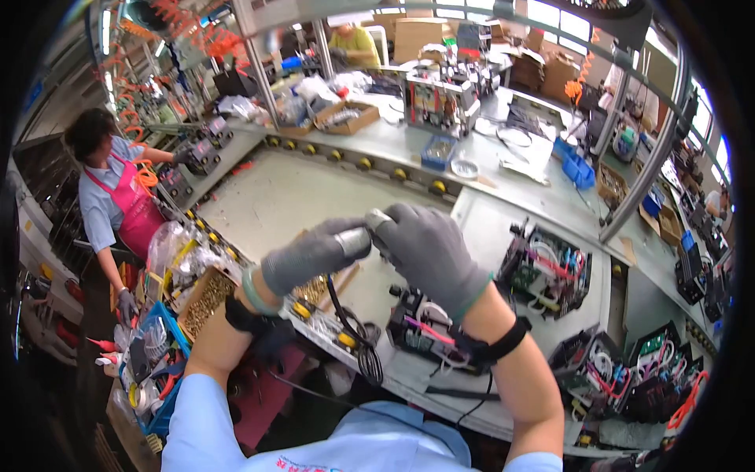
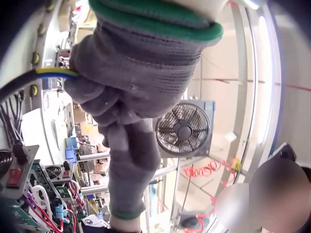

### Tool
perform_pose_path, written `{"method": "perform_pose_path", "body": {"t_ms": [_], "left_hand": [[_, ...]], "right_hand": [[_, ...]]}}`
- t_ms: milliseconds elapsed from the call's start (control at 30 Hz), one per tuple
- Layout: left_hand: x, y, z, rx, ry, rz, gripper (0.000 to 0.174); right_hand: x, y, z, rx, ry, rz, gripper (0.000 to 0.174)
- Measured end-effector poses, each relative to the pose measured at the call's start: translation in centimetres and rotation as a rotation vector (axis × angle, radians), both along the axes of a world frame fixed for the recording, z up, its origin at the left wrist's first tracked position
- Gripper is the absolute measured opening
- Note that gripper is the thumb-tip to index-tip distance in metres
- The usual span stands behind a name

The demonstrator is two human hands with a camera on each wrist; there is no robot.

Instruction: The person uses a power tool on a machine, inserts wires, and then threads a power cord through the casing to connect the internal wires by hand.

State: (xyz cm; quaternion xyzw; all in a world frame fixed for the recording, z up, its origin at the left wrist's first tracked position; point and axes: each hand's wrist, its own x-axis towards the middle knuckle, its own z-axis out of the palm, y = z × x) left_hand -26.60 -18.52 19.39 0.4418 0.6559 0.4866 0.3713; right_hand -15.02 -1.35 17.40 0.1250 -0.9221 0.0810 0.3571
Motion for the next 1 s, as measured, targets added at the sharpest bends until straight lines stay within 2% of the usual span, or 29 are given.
{"method": "perform_pose_path", "body": {"t_ms": [33,67,100,133,200,233,267,333,367,400,433,467,500,533,600,667,733,800,867,933,1000], "left_hand": [[-1.0,0.0,-0.9,-0.044,-0.088,-0.061,0.022],[-1.9,0.3,-2.4,-0.079,-0.17,-0.121,0.02],[-2.2,0.8,-3.8,-0.045,0.024,-0.153,0.018],[-2.3,1.3,-5.1,-0.046,0.003,-0.16,0.018],[-2.4,2.2,-7.2,0.018,0.407,-0.104,0.028],[-1.9,2.3,-7.0,-0.087,0.407,-0.074,0.028],[-2.2,2.5,-8.0,-0.082,0.4,-0.079,0.028],[-2.8,2.9,-10.1,-0.034,0.489,-0.134,0.022],[-2.8,2.6,-10.5,-0.184,0.631,-0.088,0.021],[-2.7,2.2,-10.9,-0.183,0.622,-0.09,0.021],[-2.5,1.8,-11.3,-0.27,0.599,-0.084,0.02],[-2.4,1.3,-11.7,-0.359,0.576,-0.08,0.019],[-2.8,1.1,-14.0,-0.253,0.654,-0.113,0.018],[-2.7,1.1,-14.7,-0.256,0.649,-0.116,0.018],[-2.5,1.2,-15.9,-0.014,0.656,-0.023,0.018],[-2.3,1.1,-15.0,-0.086,0.579,-0.065,0.018],[-2.3,1.0,-15.4,-0.116,0.548,-0.154,0.018],[-2.5,1.2,-16.7,-0.097,0.457,-0.13,0.018],[-2.6,1.4,-16.9,-0.083,0.365,-0.111,0.019],[-3.4,1.3,-16.3,-0.079,0.228,-0.103,0.02],[-2.9,1.1,-15.5,-0.028,0.263,-0.151,0.023]], "right_hand": [[-0.1,0.1,-0.3,0.071,0.027,0.012,0.017],[-0.1,0.0,-1.0,0.064,-0.002,0.005,0.017],[-0.3,0.1,-1.8,0.173,-0.062,-0.071,0.013],[-0.6,0.1,-2.8,0.28,-0.124,-0.145,0.008],[-0.9,0.6,-4.2,0.336,-0.177,-0.185,0.004],[-0.9,0.8,-4.5,0.388,-0.244,-0.182,0.003],[-0.9,0.9,-4.6,0.438,-0.311,-0.178,0.004],[-0.4,1.1,-4.5,0.355,-0.425,-0.158,0.008],[0.2,1.4,-4.7,0.202,-0.398,-0.169,0.012],[1.0,1.7,-5.0,0.048,-0.371,-0.18,0.016],[2.0,1.9,-4.9,0.029,-0.395,-0.245,0.024],[2.8,2.0,-5.1,0.03,-0.401,-0.247,0.024],[3.5,1.9,-5.5,-0.06,-0.411,-0.178,0.024],[3.9,1.7,-5.7,-0.152,-0.418,-0.108,0.025],[4.5,0.7,-5.7,-0.128,-0.428,-0.107,0.024],[5.2,1.6,-6.5,0.042,-0.56,-0.178,0.024],[5.6,2.1,-6.7,0.043,-0.616,-0.227,0.025],[6.2,1.3,-7.0,-0.054,-0.663,-0.306,0.027],[6.8,0.5,-8.5,0.024,-0.619,-0.341,0.03],[7.0,0.3,-9.2,-0.068,-0.462,-0.345,0.031],[7.2,0.3,-9.6,-0.153,-0.473,-0.342,0.033]]}}
